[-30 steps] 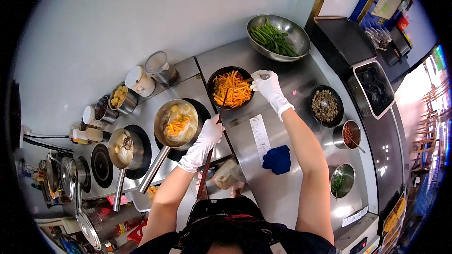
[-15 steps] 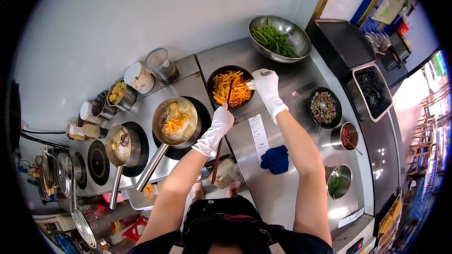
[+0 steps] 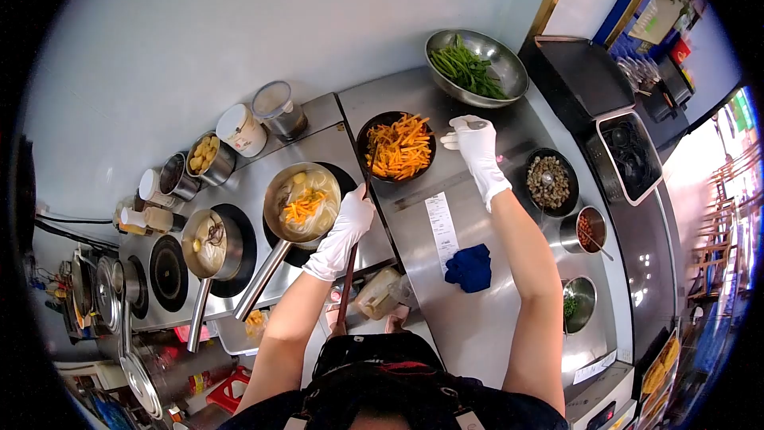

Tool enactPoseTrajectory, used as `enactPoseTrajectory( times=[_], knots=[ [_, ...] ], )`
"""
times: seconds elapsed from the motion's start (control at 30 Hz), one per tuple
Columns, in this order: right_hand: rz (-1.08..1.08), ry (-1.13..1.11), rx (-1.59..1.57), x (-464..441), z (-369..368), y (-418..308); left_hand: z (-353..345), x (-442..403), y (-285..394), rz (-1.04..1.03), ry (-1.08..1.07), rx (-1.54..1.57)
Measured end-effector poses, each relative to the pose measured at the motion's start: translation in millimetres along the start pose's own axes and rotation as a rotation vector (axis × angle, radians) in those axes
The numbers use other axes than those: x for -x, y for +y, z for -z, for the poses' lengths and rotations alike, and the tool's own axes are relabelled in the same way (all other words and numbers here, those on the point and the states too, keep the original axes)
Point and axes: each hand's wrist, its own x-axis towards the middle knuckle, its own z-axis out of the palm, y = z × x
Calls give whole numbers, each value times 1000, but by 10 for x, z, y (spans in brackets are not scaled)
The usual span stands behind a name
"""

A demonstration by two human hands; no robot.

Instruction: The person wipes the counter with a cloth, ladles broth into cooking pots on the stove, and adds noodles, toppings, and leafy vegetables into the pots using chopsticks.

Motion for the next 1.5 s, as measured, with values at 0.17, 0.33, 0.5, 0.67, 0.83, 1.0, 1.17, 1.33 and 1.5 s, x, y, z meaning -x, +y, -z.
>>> enactPoseTrajectory(
  times=[0.17, 0.33, 0.5, 0.67, 0.83, 1.0, 1.17, 1.33, 1.5],
  knots=[
    [-41, -16, 72, 128, 33, -274, 61, -7, 140, 467, -193, 701],
    [-11, -93, 172, 222, 54, -471, 151, 221, 418, 397, -127, 671],
    [104, -147, 136, 530, -336, -808, 70, 318, 319, 385, -76, 831],
    [70, -360, 102, 844, -1058, -902, -44, 292, 130, 391, -158, 1100],
    [139, -704, 90, 1335, -2125, -726, -395, 19, -170, 440, -217, 1332],
    [291, -1073, -38, 2026, -3164, -184, -491, 24, -367, 176, -358, 1462],
    [1273, -1487, 832, 2339, -3738, 693, -376, 210, -76, 169, 9, 1079],
    [1140, -1381, 680, 2147, -3760, 599, -137, 351, 147, 343, -29, 1111],
    [290, -955, -108, 1846, -3095, 135, -145, 215, -275, 249, -783, 2108]
  ],
)
